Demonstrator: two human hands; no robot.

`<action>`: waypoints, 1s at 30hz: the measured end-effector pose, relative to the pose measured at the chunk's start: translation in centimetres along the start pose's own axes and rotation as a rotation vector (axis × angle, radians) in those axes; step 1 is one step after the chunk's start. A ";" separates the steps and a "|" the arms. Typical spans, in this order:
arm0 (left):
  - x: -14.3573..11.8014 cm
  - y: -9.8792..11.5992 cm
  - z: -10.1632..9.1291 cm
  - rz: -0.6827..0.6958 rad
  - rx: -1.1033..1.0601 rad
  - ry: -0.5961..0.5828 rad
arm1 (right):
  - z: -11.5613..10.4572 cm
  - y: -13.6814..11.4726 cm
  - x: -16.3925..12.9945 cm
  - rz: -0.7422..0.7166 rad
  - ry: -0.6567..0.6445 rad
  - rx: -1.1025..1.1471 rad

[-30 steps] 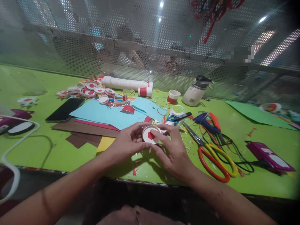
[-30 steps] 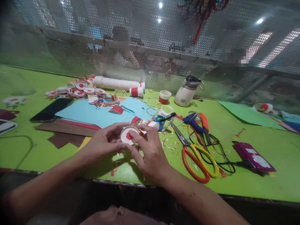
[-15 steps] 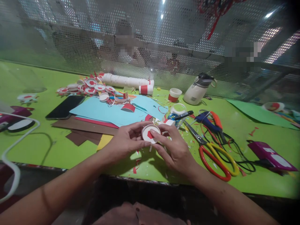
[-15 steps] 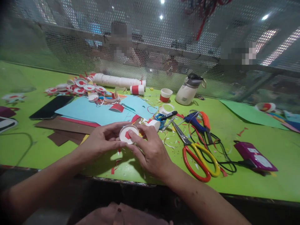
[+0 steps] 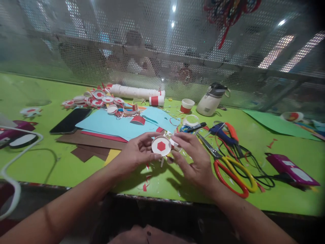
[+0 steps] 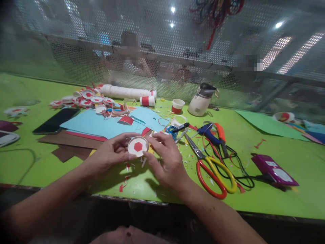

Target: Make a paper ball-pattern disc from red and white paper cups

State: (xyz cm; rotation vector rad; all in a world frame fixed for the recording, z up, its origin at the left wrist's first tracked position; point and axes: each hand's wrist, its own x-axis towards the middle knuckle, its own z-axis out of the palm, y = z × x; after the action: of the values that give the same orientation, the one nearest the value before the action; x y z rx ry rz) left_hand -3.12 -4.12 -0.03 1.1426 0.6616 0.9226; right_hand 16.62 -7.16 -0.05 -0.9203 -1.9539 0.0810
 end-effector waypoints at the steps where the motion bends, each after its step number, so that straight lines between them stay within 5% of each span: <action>1: 0.0 0.1 0.0 0.005 -0.004 0.007 | 0.0 0.0 0.0 0.047 0.034 0.033; 11: 0.0 -0.5 0.6 0.077 0.080 -0.014 | 1.4 -0.3 0.0 0.522 -0.016 0.460; 20: 0.5 -1.9 0.7 0.139 0.136 -0.116 | 2.1 0.0 -0.2 0.572 -0.023 0.428; 30: 0.7 -2.1 0.8 0.179 0.273 -0.058 | 2.2 0.3 0.1 0.560 -0.019 0.482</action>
State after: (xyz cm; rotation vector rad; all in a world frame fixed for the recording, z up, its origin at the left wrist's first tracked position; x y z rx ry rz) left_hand -1.52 -4.16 -1.73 1.4858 0.6596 0.9659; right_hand 15.06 -6.19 -1.39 -1.1009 -1.5346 0.8449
